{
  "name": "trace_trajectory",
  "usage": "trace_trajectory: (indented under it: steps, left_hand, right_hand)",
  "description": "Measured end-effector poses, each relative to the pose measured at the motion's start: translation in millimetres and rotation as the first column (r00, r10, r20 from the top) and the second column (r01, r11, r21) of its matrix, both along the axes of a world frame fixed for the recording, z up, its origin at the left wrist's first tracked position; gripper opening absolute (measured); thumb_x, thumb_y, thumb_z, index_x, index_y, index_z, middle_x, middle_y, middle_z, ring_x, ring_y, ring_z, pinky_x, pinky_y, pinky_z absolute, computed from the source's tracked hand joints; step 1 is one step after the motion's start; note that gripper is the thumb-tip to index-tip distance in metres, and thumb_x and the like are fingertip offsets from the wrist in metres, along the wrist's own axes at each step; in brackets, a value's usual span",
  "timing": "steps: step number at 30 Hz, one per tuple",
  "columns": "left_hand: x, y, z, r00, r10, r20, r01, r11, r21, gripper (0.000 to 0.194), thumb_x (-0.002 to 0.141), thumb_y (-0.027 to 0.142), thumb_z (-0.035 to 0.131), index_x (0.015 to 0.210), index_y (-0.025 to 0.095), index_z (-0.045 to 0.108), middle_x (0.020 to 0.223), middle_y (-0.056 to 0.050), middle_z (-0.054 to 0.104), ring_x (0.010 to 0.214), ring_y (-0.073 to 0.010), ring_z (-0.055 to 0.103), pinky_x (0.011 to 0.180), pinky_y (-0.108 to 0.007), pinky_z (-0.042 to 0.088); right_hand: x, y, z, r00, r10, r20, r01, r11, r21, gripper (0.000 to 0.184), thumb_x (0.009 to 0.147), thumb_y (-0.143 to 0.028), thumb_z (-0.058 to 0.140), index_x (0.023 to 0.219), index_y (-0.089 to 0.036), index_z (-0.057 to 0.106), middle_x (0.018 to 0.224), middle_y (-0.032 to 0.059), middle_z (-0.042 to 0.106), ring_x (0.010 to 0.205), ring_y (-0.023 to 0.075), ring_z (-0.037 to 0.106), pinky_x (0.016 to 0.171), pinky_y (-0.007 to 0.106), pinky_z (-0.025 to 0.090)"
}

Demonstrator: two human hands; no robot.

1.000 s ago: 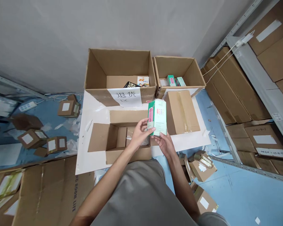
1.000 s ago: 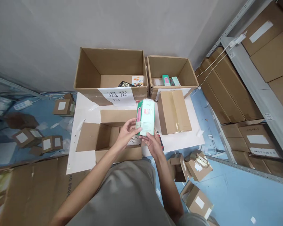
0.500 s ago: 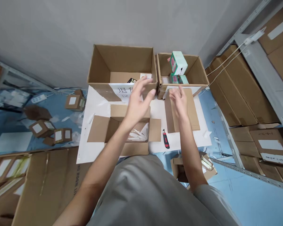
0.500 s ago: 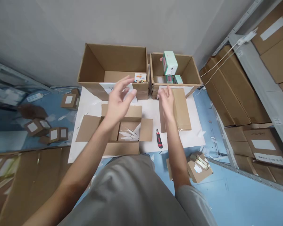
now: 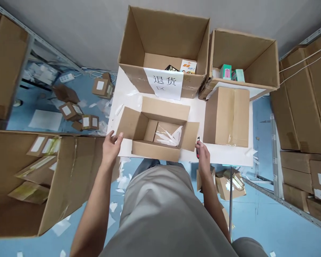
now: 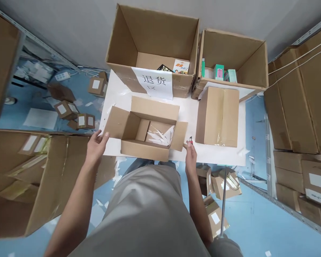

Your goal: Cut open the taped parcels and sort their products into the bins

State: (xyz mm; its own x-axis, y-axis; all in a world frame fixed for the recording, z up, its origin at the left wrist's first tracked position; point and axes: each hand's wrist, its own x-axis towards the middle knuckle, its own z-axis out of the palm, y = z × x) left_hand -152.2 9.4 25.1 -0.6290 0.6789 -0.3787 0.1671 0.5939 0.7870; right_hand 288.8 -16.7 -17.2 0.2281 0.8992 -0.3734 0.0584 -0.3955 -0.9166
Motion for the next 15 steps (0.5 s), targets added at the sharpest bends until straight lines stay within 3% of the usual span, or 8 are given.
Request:
trace_trajectory:
  steps: [3,4,7,9,12,15]
  left_hand:
    - [12.1,1.4,-10.0,0.988,-0.11,0.105,0.095,0.985,0.143,0.088,0.108,0.083,0.05,0.155,0.011,0.066,0.128,-0.019,0.086,0.146,-0.0334,0.074,0.135,-0.053,0.049]
    - [14.2,4.8,-15.6,0.981,-0.145,0.129,0.124,0.98,0.154,0.09,0.108,0.085,0.046,0.153,0.011,0.068,0.126,-0.019,0.086,0.144,-0.0334,0.075,0.134,-0.053,0.05]
    - [16.7,18.3,-36.0,0.967,-0.21,0.143,0.201,0.977,0.074,0.093,0.092,0.085,0.075,0.151,0.014,0.07,0.141,-0.024,0.08,0.141,-0.0368,0.075,0.128,-0.054,0.056]
    - [18.1,23.8,-47.0,0.936,-0.289,0.203,0.293,0.956,0.011,0.096,0.082,0.078,0.09,0.152,0.016,0.07,0.154,-0.025,0.074,0.145,-0.0387,0.071,0.126,-0.054,0.057]
    - [19.7,19.4,-53.8,0.852,-0.412,0.324,0.426,0.904,0.031,0.094,0.081,0.08,0.09,0.149,0.017,0.073,0.155,-0.023,0.075,0.145,-0.0396,0.07,0.126,-0.054,0.057]
    - [16.1,5.8,-52.1,0.817,-0.457,0.35,0.454,0.886,0.097,0.094,0.08,0.083,0.088,0.144,0.016,0.076,0.153,-0.023,0.076,0.145,-0.0407,0.07,0.128,-0.055,0.055]
  right_hand:
    - [-20.4,11.0,4.0,0.992,-0.064,-0.107,0.062,0.998,-0.014,0.075,0.104,-0.082,0.065,0.136,-0.017,0.083,0.143,0.0189,0.084,0.144,0.033,0.076,0.132,0.053,0.053]
    - [-28.9,14.8,1.5,0.994,-0.056,-0.098,0.054,0.998,-0.026,0.078,0.096,-0.084,0.074,0.136,-0.017,0.083,0.146,0.0203,0.083,0.144,0.0345,0.075,0.13,0.053,0.054]
    - [-56.8,20.8,-13.2,0.999,0.01,-0.038,-0.014,0.992,-0.124,0.099,0.074,-0.082,0.094,0.15,-0.021,0.077,0.156,0.0214,0.077,0.145,0.0384,0.073,0.124,0.056,0.06]
    - [-74.6,18.5,-22.9,0.995,0.084,-0.046,-0.09,0.986,-0.138,0.103,0.074,-0.079,0.094,0.158,-0.024,0.072,0.156,0.0188,0.077,0.145,0.037,0.073,0.123,0.056,0.061]
    - [-94.5,7.4,-29.9,0.995,0.1,0.0,-0.1,0.992,-0.072,0.091,0.085,-0.075,0.083,0.158,-0.023,0.07,0.149,0.0156,0.082,0.142,0.0336,0.074,0.127,0.056,0.058]
    - [-104.1,-6.9,-26.5,0.994,0.072,0.083,-0.068,0.996,-0.053,0.081,0.089,-0.071,0.076,0.152,-0.021,0.073,0.147,0.0161,0.083,0.142,0.0343,0.075,0.128,0.056,0.057]
